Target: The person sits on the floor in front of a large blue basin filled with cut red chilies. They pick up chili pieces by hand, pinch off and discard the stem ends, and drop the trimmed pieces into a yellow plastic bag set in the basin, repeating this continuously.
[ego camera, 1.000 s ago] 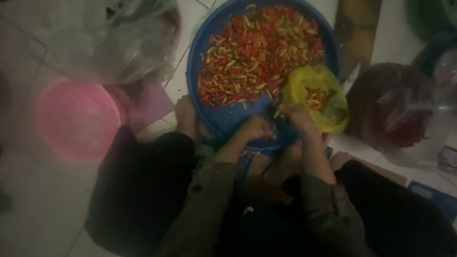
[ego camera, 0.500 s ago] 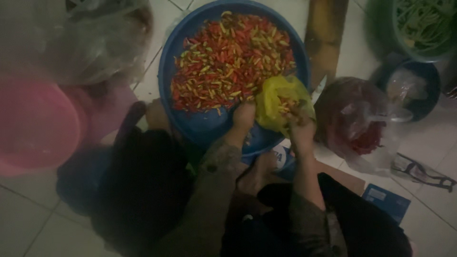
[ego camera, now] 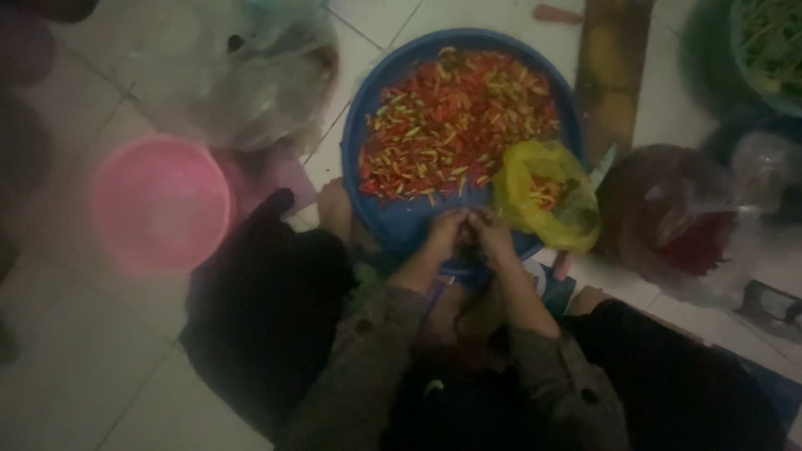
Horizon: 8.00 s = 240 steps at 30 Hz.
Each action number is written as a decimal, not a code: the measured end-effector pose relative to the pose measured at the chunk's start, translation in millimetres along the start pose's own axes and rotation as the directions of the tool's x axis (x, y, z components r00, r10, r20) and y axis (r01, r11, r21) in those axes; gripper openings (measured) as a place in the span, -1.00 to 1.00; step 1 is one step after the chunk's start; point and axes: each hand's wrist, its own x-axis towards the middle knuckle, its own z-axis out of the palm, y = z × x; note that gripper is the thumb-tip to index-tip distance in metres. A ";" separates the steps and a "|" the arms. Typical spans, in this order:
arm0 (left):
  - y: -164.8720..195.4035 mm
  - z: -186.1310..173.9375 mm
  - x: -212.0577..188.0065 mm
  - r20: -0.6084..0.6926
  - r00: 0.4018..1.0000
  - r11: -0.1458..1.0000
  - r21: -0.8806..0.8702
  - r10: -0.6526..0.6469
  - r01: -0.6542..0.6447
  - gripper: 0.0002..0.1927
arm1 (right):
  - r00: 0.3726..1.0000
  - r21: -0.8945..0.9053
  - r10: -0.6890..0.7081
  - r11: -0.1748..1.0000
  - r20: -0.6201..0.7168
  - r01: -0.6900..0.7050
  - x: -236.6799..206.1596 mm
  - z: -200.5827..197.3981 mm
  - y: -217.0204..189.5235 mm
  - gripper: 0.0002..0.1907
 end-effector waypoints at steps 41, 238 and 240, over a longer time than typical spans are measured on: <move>-16.1 -43.1 -29.8 -0.306 0.942 0.644 0.750 0.137 0.150 -0.71 | 0.662 -0.732 -0.749 0.459 -0.015 0.504 62.1 77.3 -31.5 -0.44; 48.8 40.0 -23.1 0.174 0.984 0.863 -0.500 0.021 0.070 -0.83 | 0.886 0.070 0.123 0.983 0.447 -0.171 6.3 -26.1 -64.6 -0.57; 51.0 24.7 -24.8 0.183 0.980 0.877 -0.481 0.075 0.023 -0.83 | 0.881 -0.552 0.168 0.825 0.442 0.120 2.2 -28.4 -59.6 -0.63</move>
